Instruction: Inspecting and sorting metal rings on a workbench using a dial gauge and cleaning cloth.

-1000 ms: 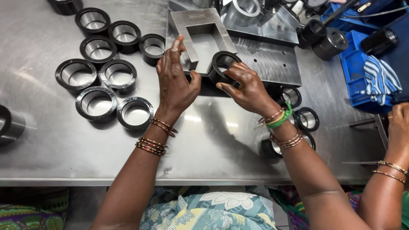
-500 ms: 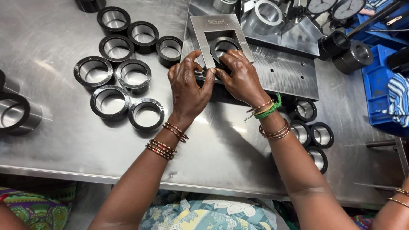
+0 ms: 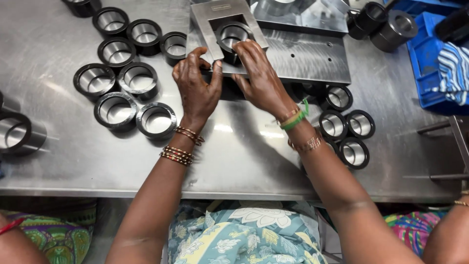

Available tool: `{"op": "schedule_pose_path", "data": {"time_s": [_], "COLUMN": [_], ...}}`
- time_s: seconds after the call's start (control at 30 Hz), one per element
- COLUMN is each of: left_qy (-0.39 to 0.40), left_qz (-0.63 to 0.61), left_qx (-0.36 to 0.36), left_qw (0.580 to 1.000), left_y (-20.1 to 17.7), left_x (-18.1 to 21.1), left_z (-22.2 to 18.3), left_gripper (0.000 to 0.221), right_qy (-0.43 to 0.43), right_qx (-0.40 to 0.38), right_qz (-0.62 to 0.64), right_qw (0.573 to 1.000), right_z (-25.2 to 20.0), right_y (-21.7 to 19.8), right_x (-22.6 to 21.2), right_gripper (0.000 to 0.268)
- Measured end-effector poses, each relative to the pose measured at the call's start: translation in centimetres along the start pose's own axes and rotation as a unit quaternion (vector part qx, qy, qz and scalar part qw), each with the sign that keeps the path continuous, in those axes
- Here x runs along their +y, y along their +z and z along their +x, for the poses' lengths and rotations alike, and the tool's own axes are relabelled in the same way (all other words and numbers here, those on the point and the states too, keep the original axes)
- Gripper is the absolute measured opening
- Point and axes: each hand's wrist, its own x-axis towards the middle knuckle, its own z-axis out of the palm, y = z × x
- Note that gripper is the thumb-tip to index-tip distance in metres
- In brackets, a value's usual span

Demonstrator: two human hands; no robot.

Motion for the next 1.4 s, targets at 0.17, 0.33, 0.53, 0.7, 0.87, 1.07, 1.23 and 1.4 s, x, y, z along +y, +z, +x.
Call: {"op": "schedule_pose_path", "data": {"time_s": [0.17,0.33,0.53,0.7,0.87,1.07,1.23,1.4], "left_qy": [-0.001,0.138,0.195,0.139,0.199,0.211,0.139,0.103], "left_qz": [0.004,0.135,0.246,0.264,0.225,0.164,0.212,0.303], "left_qx": [-0.015,0.019,-0.061,-0.124,-0.115,-0.223,-0.262,-0.288], "left_qw": [1.0,0.981,0.948,0.946,0.947,0.937,0.931,0.903], "left_y": [-0.3,0.7,6.5,8.1,6.3,0.8,-1.3,-4.9], "left_x": [0.0,2.6,2.8,2.4,3.4,7.2,3.7,-0.3], "left_z": [0.1,0.7,2.7,3.6,-0.4,-5.4,-6.2,-5.3], "left_gripper": [0.036,0.03,0.058,0.056,0.042,0.043,0.037,0.041], "right_qy": [0.113,0.31,0.3,0.376,0.355,0.349,0.348,0.338], "right_qx": [-0.029,-0.017,-0.02,-0.052,-0.032,-0.018,-0.026,-0.022], "right_qz": [0.045,-0.056,-0.174,-0.097,-0.096,-0.09,-0.084,-0.077], "right_qw": [0.992,0.949,0.938,0.92,0.929,0.933,0.933,0.938], "right_z": [-9.8,-23.2,-26.7,-24.8,-24.7,-24.8,-24.8,-24.8], "right_y": [-5.9,-7.1,-7.2,-7.8,-8.2,-8.4,-8.4,-8.5], "right_x": [-2.2,-3.5,-6.4,-5.7,-5.8,-5.8,-5.8,-5.4], "right_gripper": [0.044,0.044,0.06,0.044,0.039,0.035,0.035,0.034]}}
